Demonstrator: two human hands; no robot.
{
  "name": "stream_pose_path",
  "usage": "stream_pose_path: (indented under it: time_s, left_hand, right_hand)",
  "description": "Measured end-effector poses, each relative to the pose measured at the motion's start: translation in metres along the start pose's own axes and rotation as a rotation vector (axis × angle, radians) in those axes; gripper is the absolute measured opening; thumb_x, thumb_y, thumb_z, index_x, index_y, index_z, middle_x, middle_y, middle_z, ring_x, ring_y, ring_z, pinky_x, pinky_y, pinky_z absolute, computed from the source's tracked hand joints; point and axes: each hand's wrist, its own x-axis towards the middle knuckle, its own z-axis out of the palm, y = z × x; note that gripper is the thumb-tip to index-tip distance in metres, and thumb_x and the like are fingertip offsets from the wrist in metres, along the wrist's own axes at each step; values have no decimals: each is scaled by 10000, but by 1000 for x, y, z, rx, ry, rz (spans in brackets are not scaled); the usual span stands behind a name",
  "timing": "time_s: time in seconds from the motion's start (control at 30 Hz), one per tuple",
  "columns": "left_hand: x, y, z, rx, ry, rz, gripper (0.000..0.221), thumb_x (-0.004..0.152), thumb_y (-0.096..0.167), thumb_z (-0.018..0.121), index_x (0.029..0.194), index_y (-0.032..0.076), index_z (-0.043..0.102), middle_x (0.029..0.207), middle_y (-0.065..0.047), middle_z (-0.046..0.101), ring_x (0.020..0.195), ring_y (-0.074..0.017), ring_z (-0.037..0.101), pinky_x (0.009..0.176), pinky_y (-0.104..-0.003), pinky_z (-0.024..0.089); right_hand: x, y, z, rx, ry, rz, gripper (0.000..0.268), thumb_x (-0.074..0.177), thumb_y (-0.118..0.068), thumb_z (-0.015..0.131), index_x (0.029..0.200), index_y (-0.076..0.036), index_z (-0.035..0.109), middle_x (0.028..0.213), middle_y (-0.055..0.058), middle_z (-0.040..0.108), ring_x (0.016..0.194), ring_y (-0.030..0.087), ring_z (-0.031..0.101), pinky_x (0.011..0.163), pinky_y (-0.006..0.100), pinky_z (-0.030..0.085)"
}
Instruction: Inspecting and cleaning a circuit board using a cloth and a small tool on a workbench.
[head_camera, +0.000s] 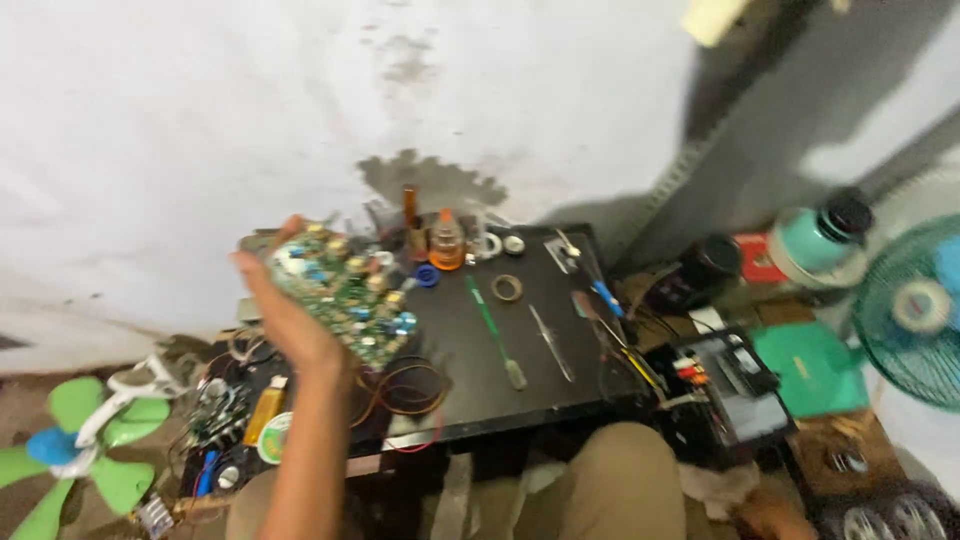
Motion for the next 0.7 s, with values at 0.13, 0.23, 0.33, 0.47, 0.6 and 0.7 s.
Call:
stream_pose_path:
  time_s: [0.13,0.23,0.33,0.47,0.6,0.7]
  left_hand:
    - [-8,7,1,139,61,70,604,943,585,368,1161,148,724,1028,-99,761,915,-236,745,796,-373,641]
    - [-3,9,-5,538,70,243,671,922,659,226,1153,275,726,1431,-3,664,1486,-230,427,1230,-528,149]
    - [3,12,-9,488,43,257,669,945,634,239,1181,244,729,1419,-49,658,1448,-223,457,1232,-481,160]
    - [3,18,-9,444,52,239,659,938,631,257,1184,244,731,1453,-62,625,1472,-248,410,1221,-508,158]
    - [1,25,-5,157,18,113,605,949,573,338,1176,182,741,1224,-108,715,1110,-222,676,946,-375,578]
    - [7,23,-12,321,17,231,641,960,602,277,1178,204,730,1381,-62,650,1352,-219,516,1162,-423,321]
  right_hand:
    - [2,18,-82,32,83,250,696,888,-732,445,990,-204,886,1176,104,809,1153,295,741,1013,401,524]
    - [-32,-70,-153,54,140,374,796,877,-802,453,1061,-182,917,1252,138,816,1215,335,748,1039,419,543]
    - [-147,-205,-279,394,324,312,472,843,-623,721,1068,-241,883,964,171,840,982,337,770,851,376,525]
    - [-200,-344,-337,542,206,-167,292,877,-403,748,994,-160,861,902,26,861,843,139,724,816,288,524]
    - [-198,-439,-339,157,78,-299,632,865,-708,660,1233,-195,628,1034,143,771,1004,355,730,828,470,551]
    - [-170,-462,-306,86,124,-385,334,1016,-390,563,1146,-86,519,1121,235,698,1040,510,654,810,633,507]
